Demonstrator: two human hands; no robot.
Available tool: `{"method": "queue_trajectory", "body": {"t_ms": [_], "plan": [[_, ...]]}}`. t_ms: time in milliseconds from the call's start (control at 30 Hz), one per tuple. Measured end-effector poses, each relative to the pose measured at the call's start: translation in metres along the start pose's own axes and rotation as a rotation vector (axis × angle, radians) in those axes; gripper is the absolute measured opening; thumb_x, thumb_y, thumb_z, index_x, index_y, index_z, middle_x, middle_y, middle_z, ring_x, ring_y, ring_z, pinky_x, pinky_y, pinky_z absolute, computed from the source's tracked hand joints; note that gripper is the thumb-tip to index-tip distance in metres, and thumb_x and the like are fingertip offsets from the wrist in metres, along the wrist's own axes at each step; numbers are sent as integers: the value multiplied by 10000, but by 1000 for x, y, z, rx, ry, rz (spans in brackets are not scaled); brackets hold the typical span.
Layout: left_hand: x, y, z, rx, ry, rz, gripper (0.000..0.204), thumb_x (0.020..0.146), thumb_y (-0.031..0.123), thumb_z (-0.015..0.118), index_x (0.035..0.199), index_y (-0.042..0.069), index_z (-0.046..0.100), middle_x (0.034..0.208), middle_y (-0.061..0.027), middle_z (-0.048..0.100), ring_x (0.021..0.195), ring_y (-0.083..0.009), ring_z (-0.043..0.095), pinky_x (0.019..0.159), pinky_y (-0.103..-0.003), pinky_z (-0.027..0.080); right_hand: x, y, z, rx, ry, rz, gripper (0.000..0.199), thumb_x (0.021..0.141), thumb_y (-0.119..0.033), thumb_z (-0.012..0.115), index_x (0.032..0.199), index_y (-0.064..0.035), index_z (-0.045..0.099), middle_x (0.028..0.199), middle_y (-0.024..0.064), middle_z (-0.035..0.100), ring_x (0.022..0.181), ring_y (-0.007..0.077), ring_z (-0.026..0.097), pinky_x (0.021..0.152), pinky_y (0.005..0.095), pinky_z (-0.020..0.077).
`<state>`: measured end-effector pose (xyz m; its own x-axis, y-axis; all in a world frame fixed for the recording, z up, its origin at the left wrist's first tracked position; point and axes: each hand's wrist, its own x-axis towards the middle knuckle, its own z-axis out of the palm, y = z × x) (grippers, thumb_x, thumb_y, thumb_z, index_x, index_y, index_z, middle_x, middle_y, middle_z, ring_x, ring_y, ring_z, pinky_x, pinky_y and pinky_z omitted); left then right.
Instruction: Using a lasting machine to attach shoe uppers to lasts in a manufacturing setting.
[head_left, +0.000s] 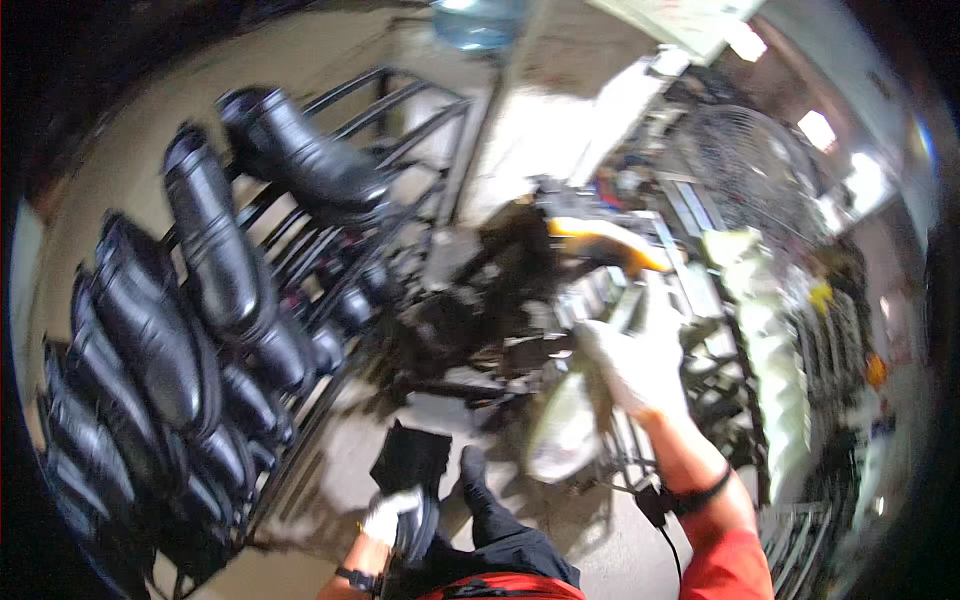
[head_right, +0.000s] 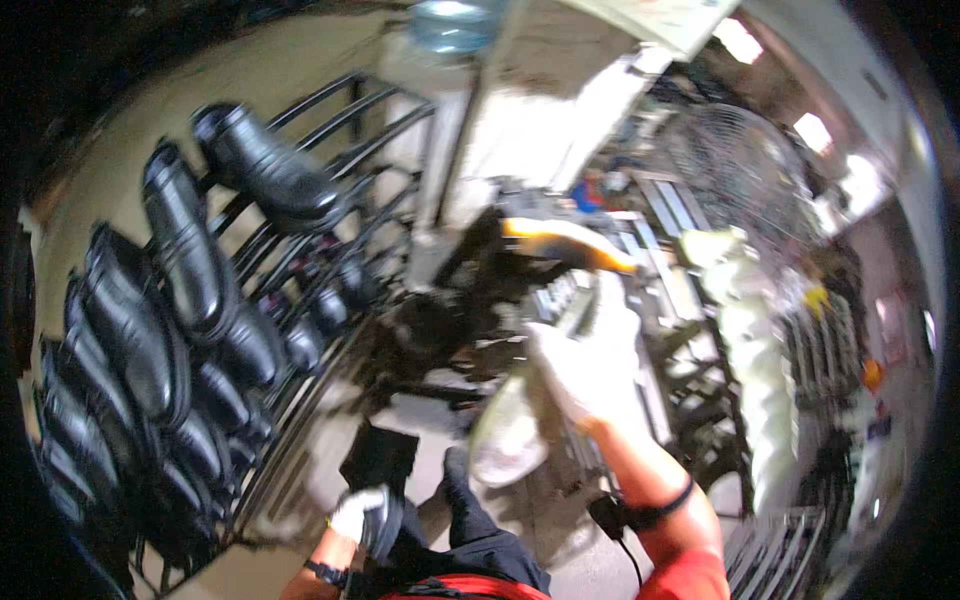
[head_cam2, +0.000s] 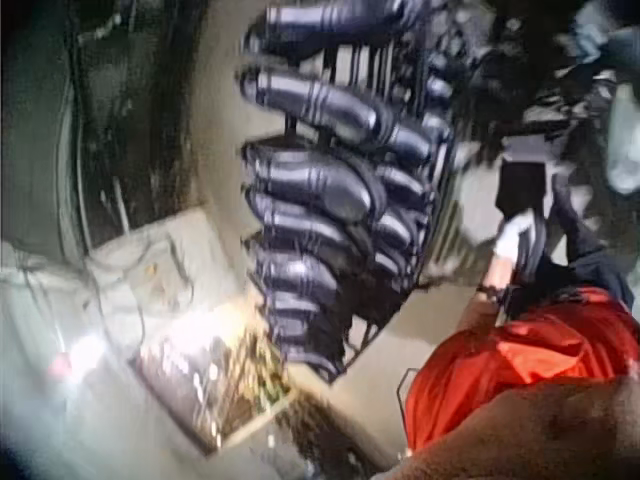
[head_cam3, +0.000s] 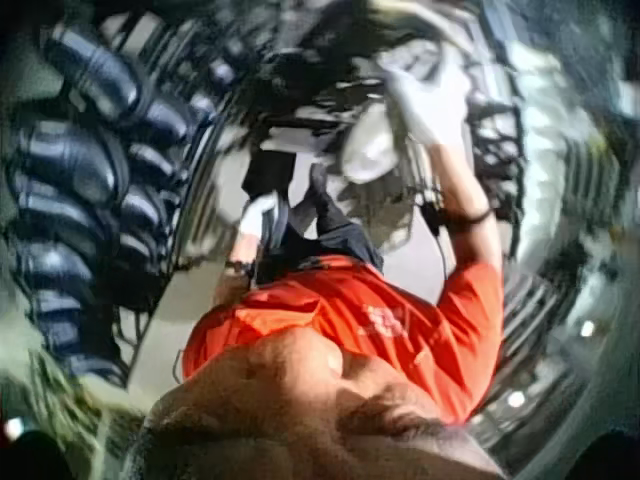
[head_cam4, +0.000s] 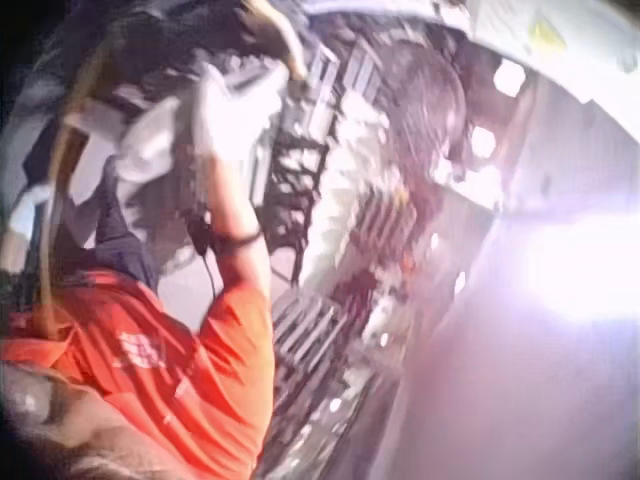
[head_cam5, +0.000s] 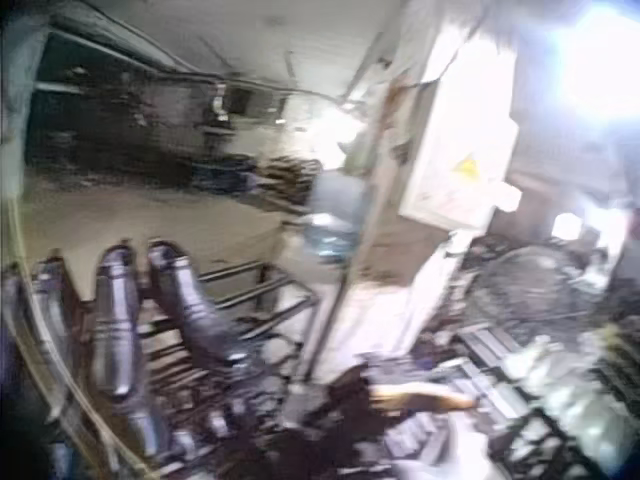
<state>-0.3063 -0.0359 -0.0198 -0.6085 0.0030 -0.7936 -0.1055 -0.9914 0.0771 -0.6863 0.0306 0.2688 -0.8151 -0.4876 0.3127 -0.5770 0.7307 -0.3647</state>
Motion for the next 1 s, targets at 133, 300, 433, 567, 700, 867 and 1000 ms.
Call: {"method": "queue_trajectory", "body": {"t_ms": [133, 300, 433, 567, 700, 867, 1000], "plan": [[40, -62, -24, 574, -14, 124, 156, 819, 102, 851, 886, -19, 779, 821, -90, 764, 729, -193, 721, 708, -342, 591, 5, 16, -26, 43, -213, 47, 872, 754, -256, 735, 1515, -14, 387, 1252, 324, 617, 1178, 465, 631, 994, 510, 527], [25, -67, 22, 927, -150, 114, 302, 768, 121, 913, 1008, 15, 762, 987, -47, 748, 957, -131, 680, 813, -342, 587, 33, 53, -56, -213, -493, -16, 906, 777, -271, 728, 1566, -14, 364, 1278, 233, 670, 1228, 351, 653, 1057, 430, 520], [36, -64, 3, 1068, 35, 182, 457, 665, 68, 964, 1081, 12, 783, 1017, -99, 779, 918, -221, 729, 822, -356, 611, 9, 171, -69, 1217, -477, 393, 489, 778, -70, 733, 1259, -7, 671, 1115, 131, 735, 1007, 240, 715, 981, 389, 577], [30, -51, 50, 1016, 139, 137, 406, 723, -40, 860, 1116, -11, 766, 975, -79, 771, 832, -200, 730, 781, -338, 593, -175, 300, 44, 1498, -542, 1072, 485, 805, -126, 784, 1249, 29, 666, 1072, 150, 736, 953, 295, 718, 913, 438, 582], [44, -60, 97, 902, 117, 135, 370, 762, -59, 786, 1129, -16, 756, 959, -86, 767, 809, -213, 726, 773, -341, 592, -280, 359, 109, 1750, -504, 1502, 519, 830, -123, 787, 1320, -30, 645, 1184, 136, 734, 1052, 329, 704, 960, 499, 563], [73, -81, 180, 737, -2, -77, 742, 665, 0, 912, 1352, -43, 635, 1161, -67, 728, 1013, -204, 691, 925, -350, 574, -280, 472, 103, 2184, 38, 1324, 586, 830, -127, 726, 1376, 23, 576, 1223, 231, 697, 1123, 444, 681, 1022, 588, 551], [101, -104, 192, 954, 131, -101, 695, 623, -42, 859, 1292, -54, 670, 1149, -102, 752, 992, -242, 716, 877, -360, 588, -272, 553, 115, 2190, 458, 1170, 542, 784, -35, 630, 1327, -34, 622, 1234, 217, 688, 1179, 424, 658, 1006, 655, 549]]}}
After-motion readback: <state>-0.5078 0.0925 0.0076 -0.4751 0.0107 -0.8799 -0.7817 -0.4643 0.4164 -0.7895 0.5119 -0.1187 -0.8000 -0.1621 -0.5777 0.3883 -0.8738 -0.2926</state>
